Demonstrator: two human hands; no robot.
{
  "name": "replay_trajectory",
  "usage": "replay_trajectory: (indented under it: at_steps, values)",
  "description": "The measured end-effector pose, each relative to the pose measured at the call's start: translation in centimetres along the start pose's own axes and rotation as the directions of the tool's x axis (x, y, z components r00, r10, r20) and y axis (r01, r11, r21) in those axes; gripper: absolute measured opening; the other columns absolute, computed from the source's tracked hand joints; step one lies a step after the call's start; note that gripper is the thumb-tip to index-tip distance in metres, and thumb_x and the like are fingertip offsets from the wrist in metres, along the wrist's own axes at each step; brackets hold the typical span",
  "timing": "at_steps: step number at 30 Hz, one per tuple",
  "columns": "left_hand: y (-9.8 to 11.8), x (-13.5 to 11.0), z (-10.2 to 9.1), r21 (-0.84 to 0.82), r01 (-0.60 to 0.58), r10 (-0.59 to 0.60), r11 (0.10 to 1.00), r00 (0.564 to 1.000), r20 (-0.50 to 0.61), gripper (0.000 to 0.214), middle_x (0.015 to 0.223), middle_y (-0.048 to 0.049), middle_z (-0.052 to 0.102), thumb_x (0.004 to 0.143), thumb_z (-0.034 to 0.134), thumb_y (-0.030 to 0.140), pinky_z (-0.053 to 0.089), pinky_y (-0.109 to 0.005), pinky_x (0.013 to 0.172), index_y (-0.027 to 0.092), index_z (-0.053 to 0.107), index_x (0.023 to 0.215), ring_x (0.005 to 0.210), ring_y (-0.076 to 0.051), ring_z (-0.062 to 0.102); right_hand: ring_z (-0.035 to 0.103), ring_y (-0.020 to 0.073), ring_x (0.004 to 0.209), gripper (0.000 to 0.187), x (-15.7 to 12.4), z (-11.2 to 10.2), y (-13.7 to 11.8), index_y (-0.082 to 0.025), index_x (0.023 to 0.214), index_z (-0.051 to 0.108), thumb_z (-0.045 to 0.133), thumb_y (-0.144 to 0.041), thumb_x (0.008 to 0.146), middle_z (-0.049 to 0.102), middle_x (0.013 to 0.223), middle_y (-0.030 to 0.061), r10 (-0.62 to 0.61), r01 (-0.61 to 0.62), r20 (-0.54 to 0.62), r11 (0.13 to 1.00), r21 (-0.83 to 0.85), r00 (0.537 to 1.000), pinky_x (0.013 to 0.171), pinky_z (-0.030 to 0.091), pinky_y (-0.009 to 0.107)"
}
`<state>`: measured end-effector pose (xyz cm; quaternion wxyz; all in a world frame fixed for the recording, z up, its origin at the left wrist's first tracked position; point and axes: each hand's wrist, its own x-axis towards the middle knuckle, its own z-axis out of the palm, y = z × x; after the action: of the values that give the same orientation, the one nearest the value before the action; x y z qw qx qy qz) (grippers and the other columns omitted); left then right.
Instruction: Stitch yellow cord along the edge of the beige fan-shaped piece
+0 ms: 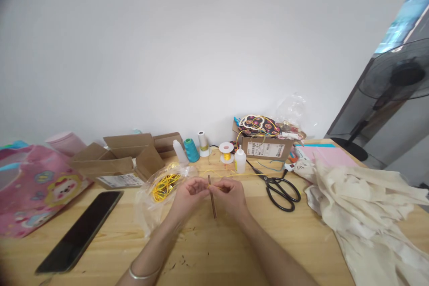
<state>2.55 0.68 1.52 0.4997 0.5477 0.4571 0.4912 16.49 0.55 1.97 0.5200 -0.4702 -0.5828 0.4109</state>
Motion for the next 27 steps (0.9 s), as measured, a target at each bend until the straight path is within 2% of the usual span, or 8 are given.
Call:
replay_trajectory:
  at_steps: [3,5,8,13,16,20,24,27]
  values:
    - [-0.2,-0.5,0.1,0.183,-0.133,0.149,0.974,0.986,-0.075,0.011,0.074,-0.0036,0.063,0.064,0.060,0.023,0.043,-0.026,0.068,0.017,0.064,0.072,0.070,-0.014,0.056,0.037,0.0069,0.044,0.017,-0.2,0.2,0.4,-0.014,0.055,0.064,0.059,-0.028,0.062,0.049,0.047,-0.0010,-0.043,0.043,0.003,0.999,-0.031,0.999,0.040,0.029,0.019]
    - [0.1,-0.7,0.0,0.269,-0.205,0.228,0.941,0.972,-0.057,0.012,0.076,-0.0046,0.063,0.067,0.057,0.023,0.043,-0.028,0.071,0.018,0.066,0.073,0.075,-0.016,0.056,0.039,0.0077,0.046,0.017,-0.4,0.3,0.7,-0.014,0.058,0.065,0.058,-0.028,0.065,0.050,0.048,-0.0002,-0.092,0.093,0.022,0.993,-0.072,0.996,0.041,0.030,0.019]
    - [0.6,-0.9,-0.1,0.313,-0.237,0.249,0.920,0.968,0.001,0.014,0.075,-0.0048,0.061,0.070,0.054,0.025,0.042,-0.027,0.070,0.019,0.066,0.073,0.074,-0.016,0.055,0.041,0.0088,0.048,0.017,-0.4,0.2,1.0,-0.016,0.064,0.066,0.055,-0.028,0.069,0.052,0.052,0.0008,-0.185,0.194,0.069,0.966,-0.170,0.980,0.044,0.032,0.020]
    - [0.4,-0.6,-0.2,0.268,-0.180,0.181,0.946,0.983,0.022,0.013,0.074,-0.0043,0.058,0.067,0.057,0.029,0.040,-0.026,0.070,0.017,0.064,0.066,0.073,-0.016,0.052,0.042,0.0099,0.052,0.019,-0.2,-0.4,1.2,-0.018,0.068,0.065,0.050,-0.030,0.074,0.051,0.056,0.0012,-0.282,0.317,0.151,0.889,-0.330,0.947,0.048,0.032,0.021]
    - [-0.2,-0.4,-0.5,0.140,-0.017,0.012,0.990,0.999,0.037,0.018,0.070,-0.0035,0.058,0.064,0.061,0.032,0.040,-0.023,0.063,0.015,0.062,0.067,0.066,-0.014,0.051,0.043,0.0100,0.054,0.019,-0.1,-0.6,1.1,-0.017,0.066,0.063,0.050,-0.029,0.075,0.052,0.058,0.0014,-0.287,0.333,0.176,0.865,-0.376,0.942,0.049,0.032,0.021]
    - [-0.2,-0.5,-0.8,0.017,0.153,-0.153,0.988,0.975,0.160,0.023,0.067,-0.0022,0.059,0.062,0.062,0.034,0.037,-0.022,0.060,0.012,0.062,0.072,0.061,-0.011,0.049,0.044,0.0102,0.055,0.018,0.0,-0.6,1.1,-0.017,0.066,0.062,0.050,-0.027,0.074,0.051,0.057,0.0009,-0.271,0.324,0.187,0.864,-0.385,0.944,0.050,0.032,0.021]
    - [0.5,-0.7,-0.8,-0.029,0.172,-0.162,0.985,0.965,0.206,0.020,0.066,-0.0012,0.058,0.064,0.061,0.032,0.037,-0.022,0.062,0.013,0.062,0.069,0.062,-0.010,0.049,0.044,0.0099,0.055,0.018,0.1,-0.7,1.3,-0.016,0.067,0.061,0.049,-0.026,0.075,0.051,0.059,0.0006,-0.230,0.296,0.219,0.891,-0.345,0.948,0.051,0.033,0.021]
    - [0.5,-0.6,-0.8,-0.012,0.072,-0.069,0.997,0.982,0.177,0.017,0.070,-0.0020,0.058,0.065,0.060,0.030,0.038,-0.023,0.065,0.014,0.062,0.068,0.067,-0.011,0.050,0.043,0.0099,0.055,0.017,0.2,-0.8,1.4,-0.016,0.068,0.060,0.047,-0.025,0.076,0.051,0.060,0.0007,-0.216,0.292,0.241,0.891,-0.347,0.946,0.051,0.032,0.021]
